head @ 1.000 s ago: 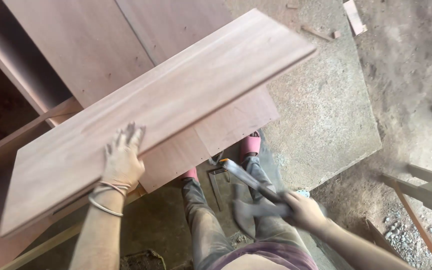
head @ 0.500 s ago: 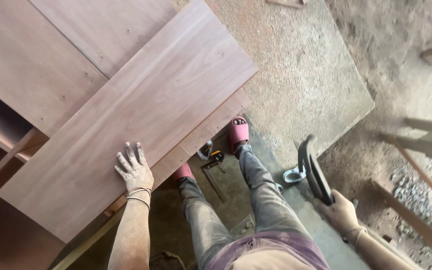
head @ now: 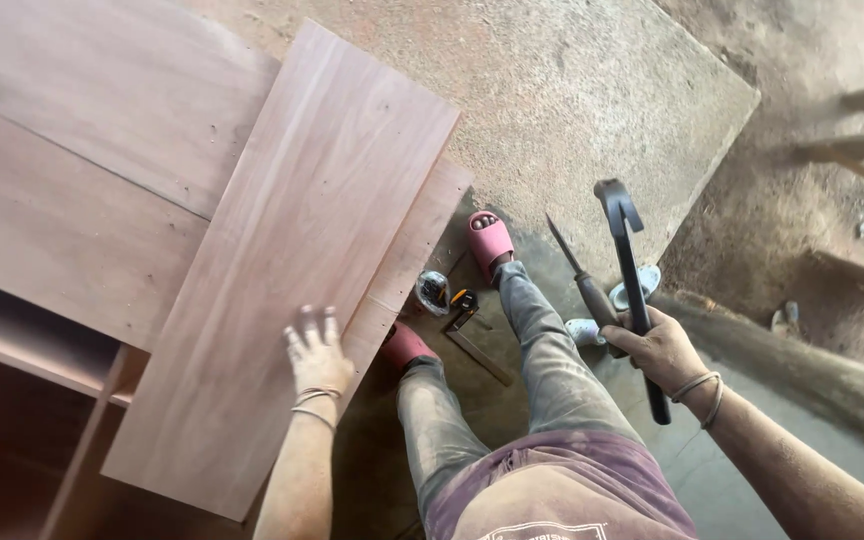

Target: The person assembles a wooden cabinet on the workshop floor. They fit a long wooden rail into the shelf unit, position a large panel on top, and hammer nails along the edges using a claw hammer, then press and align the panels and reposition the unit.

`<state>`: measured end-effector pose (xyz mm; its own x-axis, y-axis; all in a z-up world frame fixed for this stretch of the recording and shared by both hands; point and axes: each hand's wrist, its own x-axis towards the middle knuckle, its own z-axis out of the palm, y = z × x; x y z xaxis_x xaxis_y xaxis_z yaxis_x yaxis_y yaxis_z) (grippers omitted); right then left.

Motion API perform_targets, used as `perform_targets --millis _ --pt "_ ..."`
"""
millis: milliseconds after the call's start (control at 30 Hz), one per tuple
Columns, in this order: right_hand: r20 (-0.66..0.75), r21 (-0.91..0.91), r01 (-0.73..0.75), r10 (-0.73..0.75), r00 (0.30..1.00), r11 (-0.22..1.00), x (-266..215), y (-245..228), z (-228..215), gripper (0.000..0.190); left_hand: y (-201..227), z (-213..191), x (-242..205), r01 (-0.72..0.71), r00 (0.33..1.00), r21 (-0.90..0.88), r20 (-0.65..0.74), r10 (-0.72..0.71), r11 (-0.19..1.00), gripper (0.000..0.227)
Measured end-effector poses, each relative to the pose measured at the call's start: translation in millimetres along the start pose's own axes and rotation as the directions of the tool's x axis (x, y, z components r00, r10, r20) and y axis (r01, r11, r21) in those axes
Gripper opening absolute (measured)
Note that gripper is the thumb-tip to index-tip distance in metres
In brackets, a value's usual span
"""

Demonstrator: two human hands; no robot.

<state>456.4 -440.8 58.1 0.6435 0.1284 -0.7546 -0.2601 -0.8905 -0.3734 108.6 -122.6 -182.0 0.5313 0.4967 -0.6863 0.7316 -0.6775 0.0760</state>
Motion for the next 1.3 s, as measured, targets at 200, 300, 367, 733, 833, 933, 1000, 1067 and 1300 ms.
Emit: perform_targets --millis 200,300,367,733,833,933,1000,1067,1300 --pt "-0.032 0.330 -0.034 0.047 0.998 0.943 -58 38 55 0.027 43 10 1 -0.269 0.955 0.168 -0.080 0.285 0.948 0.085" --pt "-0.040 0.406 -0.055 0.078 0.996 0.912 -84 63 76 0.026 50 5 20 -0.287 0.948 0.277 -0.054 0.313 0.917 0.088" --pt "-0.038 0.435 -0.076 0.103 0.994 0.897 -94 80 86 0.027 51 -1 43 -0.301 0.921 0.380 -0.121 0.370 0.874 0.084" --pt "0.022 0.410 -0.252 0.267 0.964 0.877 -67 159 48 0.027 170 -101 134 -0.317 0.911 0.193 -0.210 0.355 0.929 0.082" --pt "0.034 0.419 -0.227 0.235 0.971 0.879 -54 167 21 0.027 215 -115 172 -0.291 0.872 0.240 -0.332 0.360 0.926 0.083" --pt "0.071 0.406 -0.234 0.225 0.972 0.883 -37 172 -7 0.027 254 -141 204 -0.217 0.893 0.283 -0.330 0.308 0.934 0.085" --pt "0.079 0.369 -0.248 0.235 0.969 0.896 -24 178 -23 0.028 276 -158 218 -0.220 0.906 0.155 -0.333 0.261 0.963 0.083" --pt "0.082 0.343 -0.264 0.251 0.964 0.902 -12 169 -38 0.028 285 -169 214 -0.200 0.925 0.110 -0.308 0.224 0.974 0.084" --pt "0.090 0.284 -0.216 0.198 0.976 0.934 21 135 -83 0.025 245 -129 155 0.003 0.953 -0.059 -0.303 -0.021 0.998 0.091"
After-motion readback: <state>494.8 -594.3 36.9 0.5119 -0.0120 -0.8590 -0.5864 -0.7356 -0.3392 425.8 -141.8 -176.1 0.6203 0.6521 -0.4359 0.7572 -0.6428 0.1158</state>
